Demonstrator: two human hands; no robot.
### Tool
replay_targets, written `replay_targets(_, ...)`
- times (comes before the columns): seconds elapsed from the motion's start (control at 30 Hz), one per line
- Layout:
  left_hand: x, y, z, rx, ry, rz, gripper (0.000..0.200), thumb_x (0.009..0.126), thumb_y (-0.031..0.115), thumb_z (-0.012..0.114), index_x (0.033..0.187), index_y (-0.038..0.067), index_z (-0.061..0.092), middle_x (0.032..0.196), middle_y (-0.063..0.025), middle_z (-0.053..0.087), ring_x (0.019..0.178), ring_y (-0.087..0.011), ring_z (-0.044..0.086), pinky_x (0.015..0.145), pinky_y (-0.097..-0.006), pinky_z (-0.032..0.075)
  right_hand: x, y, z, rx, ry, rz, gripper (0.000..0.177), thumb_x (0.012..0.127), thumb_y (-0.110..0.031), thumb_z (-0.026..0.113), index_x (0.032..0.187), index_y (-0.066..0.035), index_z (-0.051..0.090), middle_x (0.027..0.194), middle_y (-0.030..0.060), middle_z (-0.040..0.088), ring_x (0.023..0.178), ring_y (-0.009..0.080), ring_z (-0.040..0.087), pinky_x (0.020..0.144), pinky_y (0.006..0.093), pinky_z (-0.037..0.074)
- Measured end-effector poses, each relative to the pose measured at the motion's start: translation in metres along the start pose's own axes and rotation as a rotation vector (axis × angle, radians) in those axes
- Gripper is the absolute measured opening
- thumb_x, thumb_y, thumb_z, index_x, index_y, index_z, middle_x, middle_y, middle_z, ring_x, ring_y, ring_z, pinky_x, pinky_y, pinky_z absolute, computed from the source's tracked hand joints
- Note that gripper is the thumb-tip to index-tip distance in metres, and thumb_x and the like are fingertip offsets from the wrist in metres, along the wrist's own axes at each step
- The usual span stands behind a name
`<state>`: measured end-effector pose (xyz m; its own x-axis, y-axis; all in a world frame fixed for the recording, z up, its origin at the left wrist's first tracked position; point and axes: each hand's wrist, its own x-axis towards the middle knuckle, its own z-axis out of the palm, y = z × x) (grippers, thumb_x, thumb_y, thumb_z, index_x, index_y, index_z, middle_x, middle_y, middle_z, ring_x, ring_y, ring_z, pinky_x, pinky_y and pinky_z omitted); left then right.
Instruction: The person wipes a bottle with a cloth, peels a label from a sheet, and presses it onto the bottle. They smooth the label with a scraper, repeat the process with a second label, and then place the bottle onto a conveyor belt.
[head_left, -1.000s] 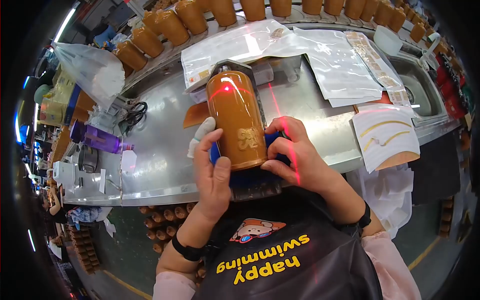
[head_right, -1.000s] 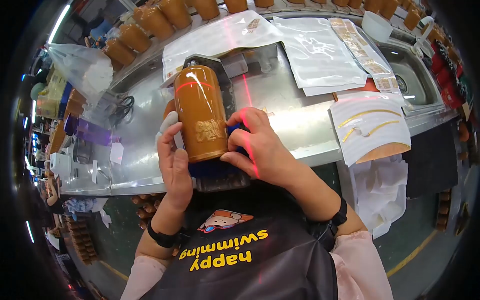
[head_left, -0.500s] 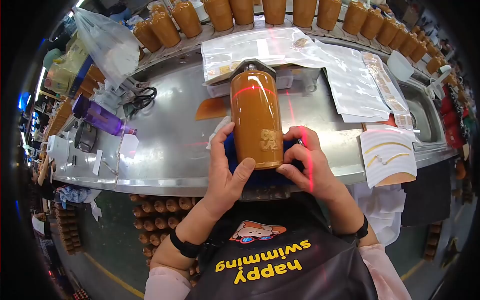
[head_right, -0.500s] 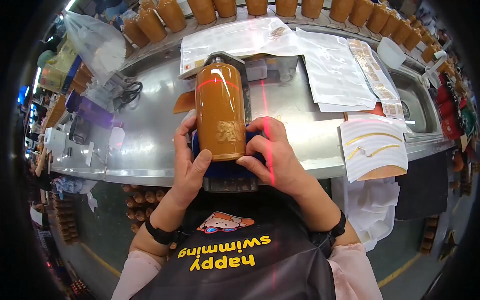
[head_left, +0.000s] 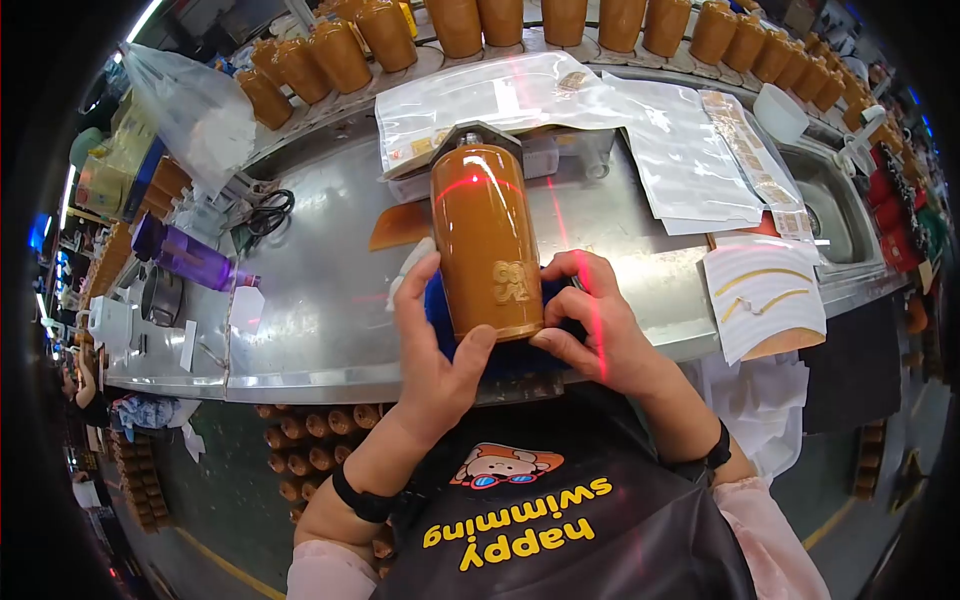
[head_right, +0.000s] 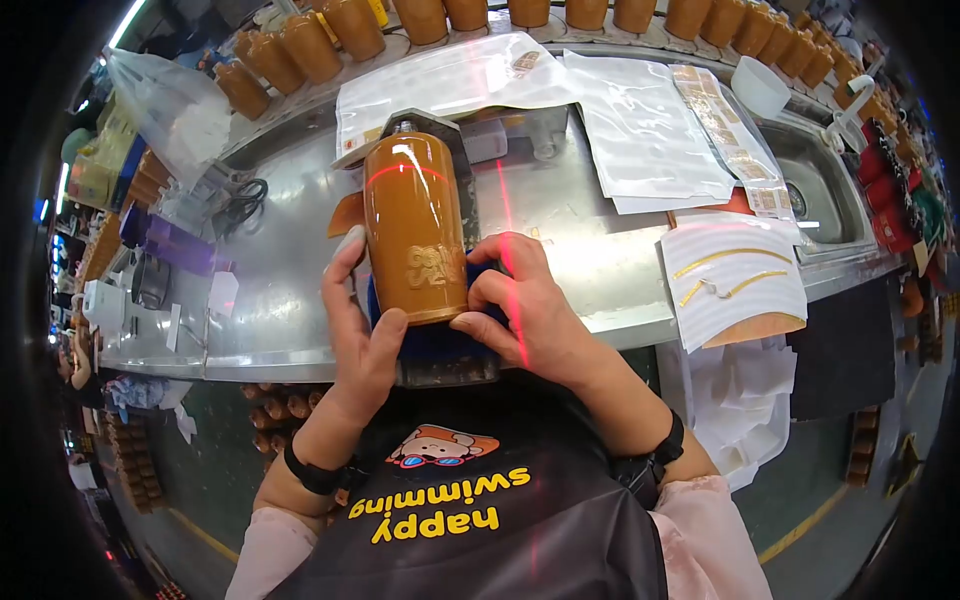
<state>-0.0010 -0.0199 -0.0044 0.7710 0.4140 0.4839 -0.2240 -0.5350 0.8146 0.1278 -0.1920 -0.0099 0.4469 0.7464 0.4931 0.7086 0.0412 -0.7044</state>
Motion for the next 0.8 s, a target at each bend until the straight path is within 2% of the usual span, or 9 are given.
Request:
replay_targets(0.1,-0.006,-0.001,-0.017,0.365,-0.017,0.433,0.048,0.085,0.024,0.07,0.127,0.01,0.051,0.117,-0.0117,0.056,0.118,-0.0272,0.048,0.112,-0.0539,0.025,-0.001,0.001,0.0,-0.001,0.0,-0.001,0.023,0.079,-0.019,0.077,0.082,-0.005,0.059,0.115,0.0154,0.048,0.111,0.0347,0.045,0.096,0.0432,0.038)
replay_targets(0.2,-0.014,0.0,-0.021,0.633,-0.12,0.783,0.023,0.084,0.016,0.067,0.106,0.017,0.059,0.116,-0.01,0.055,0.117,-0.0276,0.047,0.114,-0.0594,0.017,-0.002,0.003,0.002,0.013,0.007,0.001,0.022,0.08,-0.018,0.076,0.083,-0.005,0.059,0.114,0.0155,0.048,0.111,0.0347,0.045,0.096,0.043,0.038)
replay_targets(0.23,-0.012,-0.001,-0.018,0.679,-0.093,0.841,0.022,0.081,0.012,0.068,0.099,0.023,0.063,0.112,-0.0079,0.055,0.114,-0.026,0.048,0.114,-0.0586,0.019,-0.002,0.003,0.002,0.013,0.009,-0.002,0.022,0.08,-0.018,0.076,0.083,-0.005,0.059,0.114,0.0155,0.048,0.111,0.0347,0.045,0.096,0.0429,0.038)
replay_targets(0.43,-0.002,0.003,-0.005,0.669,-0.154,0.912,0.021,0.079,0.01,0.067,0.096,0.021,0.065,0.104,-0.0043,0.058,0.108,-0.0255,0.051,0.111,-0.0577,0.024,-0.002,0.002,0.001,-0.012,0.014,-0.012,0.021,0.079,-0.017,0.076,0.084,-0.005,0.06,0.115,0.0157,0.048,0.111,0.0351,0.045,0.095,0.0433,0.039)
replay_targets(0.53,-0.004,0.002,-0.003,0.516,-0.11,0.704,0.027,0.077,0.015,0.068,0.102,0.024,0.067,0.103,-0.0003,0.06,0.107,-0.0213,0.051,0.109,-0.053,0.027,-0.004,0.002,0.0,-0.024,0.017,-0.015,0.021,0.079,-0.017,0.076,0.084,-0.005,0.06,0.116,0.016,0.048,0.111,0.0356,0.045,0.096,0.0442,0.039)
replay_targets(0.57,-0.005,0.0,-0.007,0.497,-0.069,0.651,0.028,0.075,0.011,0.069,0.101,0.021,0.067,0.103,-0.0032,0.06,0.104,-0.0233,0.051,0.109,-0.0531,0.028,-0.005,0.002,-0.001,-0.029,0.018,-0.014,0.021,0.078,-0.017,0.076,0.085,-0.005,0.06,0.116,0.0161,0.049,0.112,0.0359,0.046,0.096,0.0445,0.039)
replay_targets(0.67,-0.01,0.002,-0.017,0.543,-0.073,0.606,0.018,0.08,0.008,0.068,0.095,0.018,0.065,0.104,-0.0047,0.062,0.104,-0.0256,0.05,0.109,-0.0555,0.029,-0.006,0.004,-0.001,-0.036,0.03,-0.016,0.021,0.078,-0.016,0.076,0.086,-0.005,0.06,0.116,0.0163,0.05,0.111,0.0365,0.046,0.096,0.045,0.039)
replay_targets(0.8,-0.002,0.008,-0.005,0.584,-0.125,0.769,0.024,0.076,0.01,0.069,0.099,0.019,0.067,0.102,-0.0045,0.059,0.102,-0.025,0.05,0.107,-0.054,0.03,-0.005,0.004,-0.001,-0.039,0.021,-0.028,0.022,0.079,-0.014,0.076,0.091,-0.006,0.06,0.122,0.0172,0.05,0.114,0.0368,0.047,0.097,0.0456,0.039)
